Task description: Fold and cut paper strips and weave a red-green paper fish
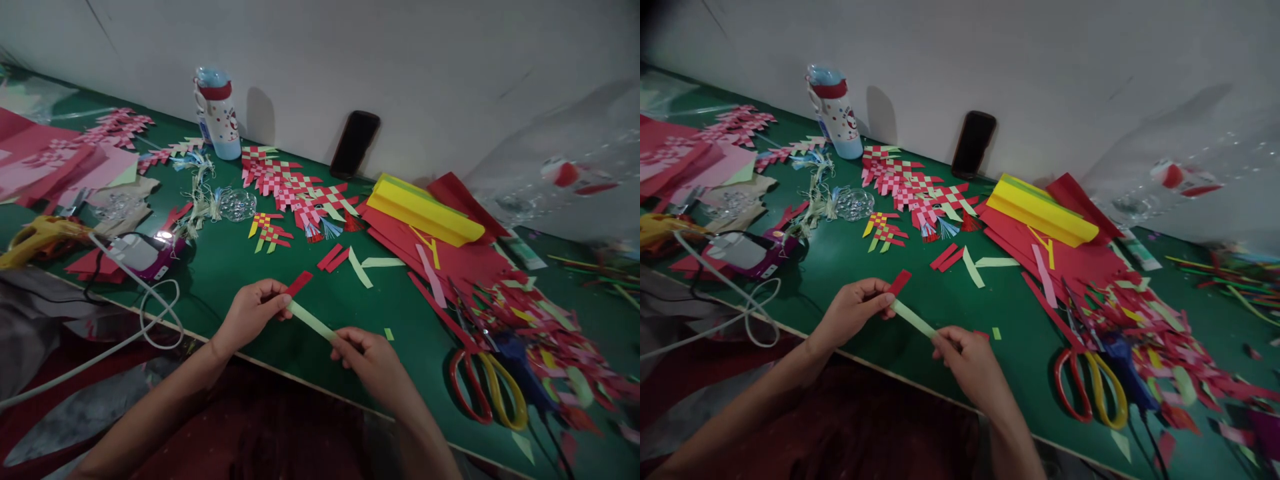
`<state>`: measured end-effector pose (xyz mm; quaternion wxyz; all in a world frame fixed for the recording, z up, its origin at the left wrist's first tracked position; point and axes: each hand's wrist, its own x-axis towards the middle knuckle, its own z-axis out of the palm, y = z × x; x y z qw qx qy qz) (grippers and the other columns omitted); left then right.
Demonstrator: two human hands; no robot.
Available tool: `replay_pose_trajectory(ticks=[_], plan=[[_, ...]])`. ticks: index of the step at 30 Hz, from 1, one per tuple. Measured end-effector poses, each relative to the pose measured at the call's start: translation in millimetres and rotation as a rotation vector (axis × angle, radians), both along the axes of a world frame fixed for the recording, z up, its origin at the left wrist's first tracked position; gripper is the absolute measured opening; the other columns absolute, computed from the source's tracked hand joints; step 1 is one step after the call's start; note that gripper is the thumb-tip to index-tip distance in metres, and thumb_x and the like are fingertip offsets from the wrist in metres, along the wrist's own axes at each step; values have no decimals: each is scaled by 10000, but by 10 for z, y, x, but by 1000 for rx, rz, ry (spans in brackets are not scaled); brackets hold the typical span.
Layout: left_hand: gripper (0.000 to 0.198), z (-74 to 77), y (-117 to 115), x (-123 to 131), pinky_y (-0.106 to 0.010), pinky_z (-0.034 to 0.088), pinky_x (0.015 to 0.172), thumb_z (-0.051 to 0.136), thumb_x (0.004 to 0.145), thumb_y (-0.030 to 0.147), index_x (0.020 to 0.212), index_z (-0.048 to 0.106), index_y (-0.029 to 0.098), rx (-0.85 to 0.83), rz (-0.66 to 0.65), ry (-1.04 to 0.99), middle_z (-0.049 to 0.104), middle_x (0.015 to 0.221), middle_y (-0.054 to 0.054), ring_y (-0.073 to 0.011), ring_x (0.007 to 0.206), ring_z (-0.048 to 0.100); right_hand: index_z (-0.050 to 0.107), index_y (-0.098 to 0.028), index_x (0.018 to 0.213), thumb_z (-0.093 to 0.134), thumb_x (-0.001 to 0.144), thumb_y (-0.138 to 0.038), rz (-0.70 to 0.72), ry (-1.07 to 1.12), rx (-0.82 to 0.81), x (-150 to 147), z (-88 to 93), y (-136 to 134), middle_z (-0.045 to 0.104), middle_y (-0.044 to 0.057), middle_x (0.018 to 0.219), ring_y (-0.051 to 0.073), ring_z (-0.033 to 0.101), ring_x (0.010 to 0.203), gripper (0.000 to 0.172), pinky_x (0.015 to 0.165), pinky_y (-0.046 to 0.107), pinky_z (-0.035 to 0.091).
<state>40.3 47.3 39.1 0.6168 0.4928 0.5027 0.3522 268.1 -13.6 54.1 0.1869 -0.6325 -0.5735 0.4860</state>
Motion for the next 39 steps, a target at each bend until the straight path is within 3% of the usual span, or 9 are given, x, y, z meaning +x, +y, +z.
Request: replay_pose_trajectory(ticks=[3, 7, 10, 13, 15, 18, 23, 28, 39], plan=[[245, -5, 17, -20, -226, 513, 599, 655, 808, 397, 827, 620, 155, 8, 37, 17, 651, 647, 9, -124, 608, 635, 699, -230, 755, 581, 823, -453, -12, -59, 50, 221, 20, -12, 696, 0, 700, 154, 611, 634, 261, 567, 244, 449], [220, -3, -6, 15, -220, 501, 596, 650, 809, 372, 822, 615, 155, -9, -27, 7, 659, 640, 9, -117, 592, 625, 702, -232, 941, 634, 768, -480, -246, -91, 168, 363, 115, 32, 726, 41, 859, 185, 659, 725, 311, 640, 280, 504], [183, 24, -65, 105, -213, 492, 599, 631, 823, 340, 824, 615, 157, 1, -109, 18, 662, 642, 10, -112, 588, 621, 666, -211, 1011, 621, 780, -481, -293, 17, 168, 199, 146, 96, 712, 60, 915, 179, 656, 748, 358, 653, 284, 516], [142, 63, -132, 204, -206, 486, 594, 607, 833, 307, 824, 625, 167, 38, -153, 38, 661, 679, 12, -115, 611, 635, 644, -202, 998, 670, 749, -442, -191, 182, 140, -91, 67, 156, 695, 56, 954, 167, 634, 777, 348, 656, 272, 510], [124, 86, -163, 252, -211, 490, 610, 587, 842, 287, 830, 639, 175, 92, -174, 74, 666, 710, 10, -120, 636, 645, 635, -194, 915, 660, 773, -438, -170, 268, 170, -256, -19, 180, 678, 35, 862, 153, 613, 743, 283, 656, 266, 495], [131, 101, -189, 288, -225, 500, 642, 578, 856, 292, 872, 650, 184, 165, -187, 120, 676, 736, 4, -128, 662, 646, 614, -185, 805, 639, 803, -449, -273, 337, 227, -387, -125, 189, 626, 6, 713, 134, 570, 656, 264, 609, 256, 469], [228, 84, -214, 289, -234, 523, 714, 637, 818, 251, 1037, 603, 196, 184, -169, 43, 678, 858, 0, -134, 768, 651, 611, -185, 797, 655, 803, -453, -422, 481, 229, -417, -201, 162, 638, 5, 711, 125, 564, 647, 271, 604, 249, 465], [151, 78, -230, 284, -213, 516, 728, 624, 829, 209, 978, 607, 191, 222, -191, -5, 671, 873, 7, -116, 792, 644, 614, -195, 821, 692, 790, -452, -490, 638, 159, -427, -274, 140, 658, -5, 740, 114, 573, 646, 271, 617, 242, 466], [119, 68, -220, 289, -210, 519, 659, 620, 862, 274, 929, 621, 176, 197, -172, -24, 667, 803, 8, -111, 694, 651, 626, -200, 836, 721, 781, -421, -536, 725, 153, -467, -331, 132, 650, -18, 745, 113, 573, 682, 246, 643, 240, 473]])
